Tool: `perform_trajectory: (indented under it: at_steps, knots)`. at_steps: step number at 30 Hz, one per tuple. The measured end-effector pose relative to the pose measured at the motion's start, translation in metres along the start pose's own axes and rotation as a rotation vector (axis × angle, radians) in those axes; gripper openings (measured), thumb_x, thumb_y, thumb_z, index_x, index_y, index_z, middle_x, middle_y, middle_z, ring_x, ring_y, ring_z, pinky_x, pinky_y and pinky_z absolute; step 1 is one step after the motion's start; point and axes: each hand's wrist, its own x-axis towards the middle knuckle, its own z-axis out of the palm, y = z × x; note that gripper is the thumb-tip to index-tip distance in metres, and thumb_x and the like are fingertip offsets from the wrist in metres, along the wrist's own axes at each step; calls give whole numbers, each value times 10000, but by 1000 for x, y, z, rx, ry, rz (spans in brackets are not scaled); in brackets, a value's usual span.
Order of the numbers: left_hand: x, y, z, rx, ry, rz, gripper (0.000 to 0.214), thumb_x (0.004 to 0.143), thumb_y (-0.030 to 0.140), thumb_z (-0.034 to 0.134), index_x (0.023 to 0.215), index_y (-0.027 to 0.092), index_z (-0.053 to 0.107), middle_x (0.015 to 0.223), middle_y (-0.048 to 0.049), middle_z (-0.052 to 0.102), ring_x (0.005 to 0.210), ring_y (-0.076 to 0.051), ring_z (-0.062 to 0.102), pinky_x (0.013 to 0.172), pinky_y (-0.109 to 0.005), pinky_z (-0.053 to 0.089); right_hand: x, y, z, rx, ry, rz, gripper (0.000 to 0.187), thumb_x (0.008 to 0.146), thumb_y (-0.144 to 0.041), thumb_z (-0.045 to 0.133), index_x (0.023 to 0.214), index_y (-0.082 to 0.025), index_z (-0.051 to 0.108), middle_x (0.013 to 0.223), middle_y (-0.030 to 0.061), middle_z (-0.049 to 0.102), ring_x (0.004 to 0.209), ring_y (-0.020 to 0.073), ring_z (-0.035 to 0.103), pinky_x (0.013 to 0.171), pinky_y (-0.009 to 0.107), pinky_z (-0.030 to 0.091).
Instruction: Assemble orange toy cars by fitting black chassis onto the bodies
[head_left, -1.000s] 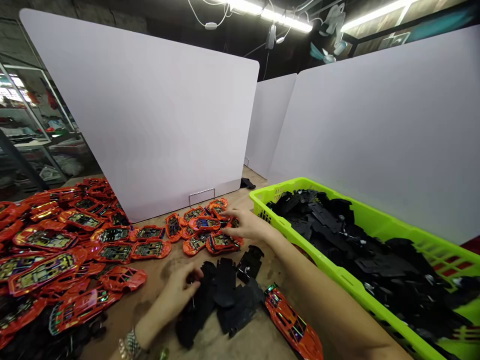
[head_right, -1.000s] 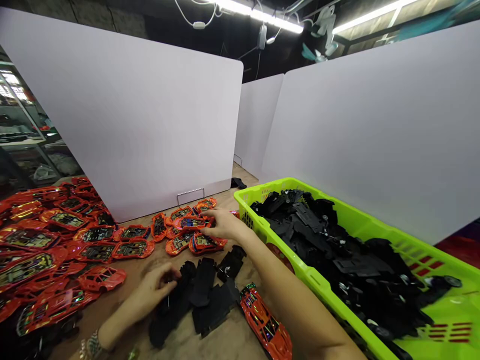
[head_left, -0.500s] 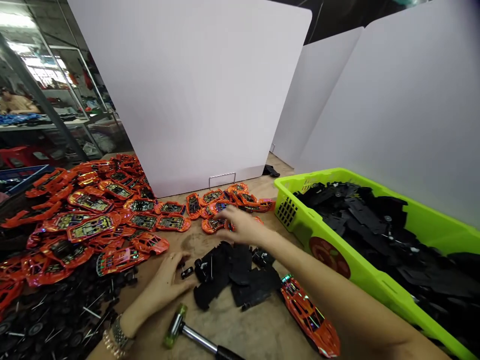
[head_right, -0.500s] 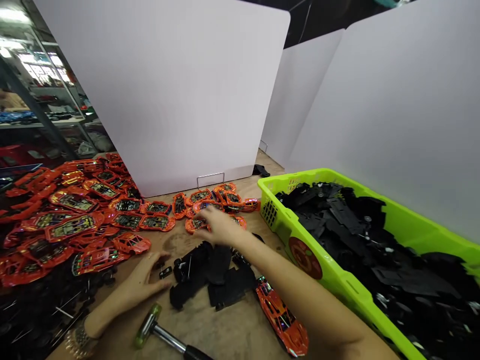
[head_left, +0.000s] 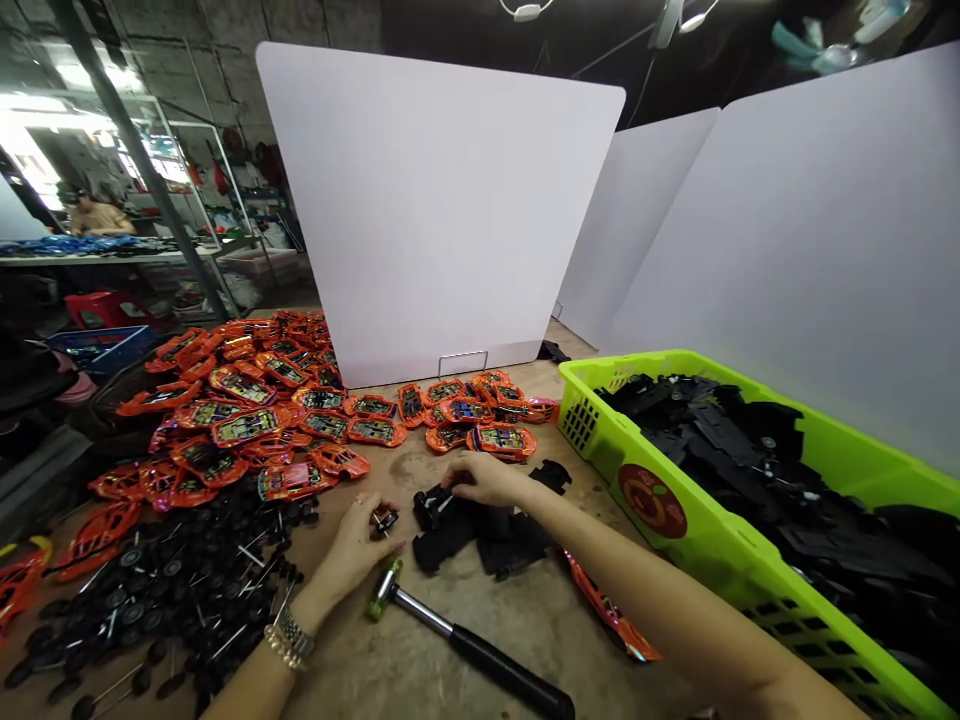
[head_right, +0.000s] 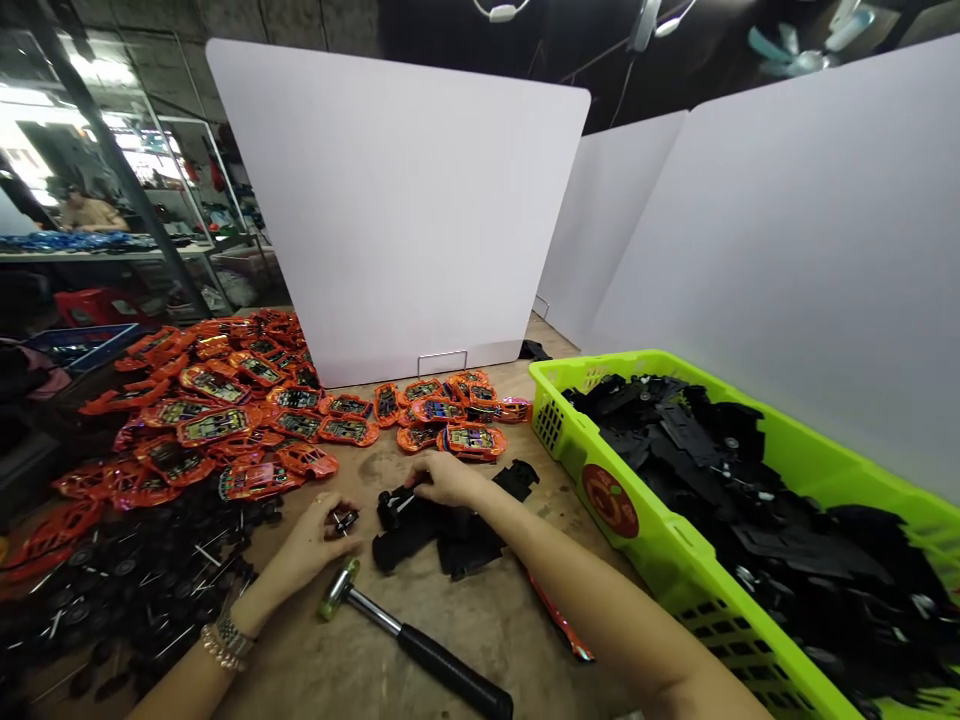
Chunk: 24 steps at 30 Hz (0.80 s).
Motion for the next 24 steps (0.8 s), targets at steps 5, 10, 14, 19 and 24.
perform_trajectory:
  at_steps: [5,10,14,19,24]
  knots:
    - [-25,7,-22,-12,29,-26,270,695,237,648,964,220,647,977,-48,592,859,-207,594,686,-319,541,6,-17,13,167,-108,6,230,903,-181,523,961,-144,742,947,46,752,843,154,691,734,235,533]
    - [-63,5,-39,7,158,-43,263,720,228,602,980,228,641,1055,-66,565,954,-228,593,696,-329,560,18,-51,52,237,-211,-37,259,942,-272,509,959,-145,734,848,28,738,747,124,672,661,208,528]
    - [-90,-7,-54,84,281,-41,284,711,206,565,989,235,619,1073,-79,543,976,-252,584,665,-355,577,37,-99,99,174,-216,-99,144,881,-265,614,867,-183,732,750,-4,706,690,136,630,630,218,487]
    - [-109,-37,-101,293,471,-103,370,717,206,527,1087,212,540,1131,-109,544,1019,-289,603,818,-480,579,66,-168,146,78,-127,-146,172,886,-278,609,998,-199,712,905,34,727,812,180,662,703,252,489]
    - [-94,-43,-130,656,464,-75,368,797,173,496,1158,231,532,1305,-127,556,1325,-336,454,1070,-571,397,90,-175,132,-26,4,-208,376,820,-276,695,1187,-210,647,1213,116,624,1094,276,612,932,382,476]
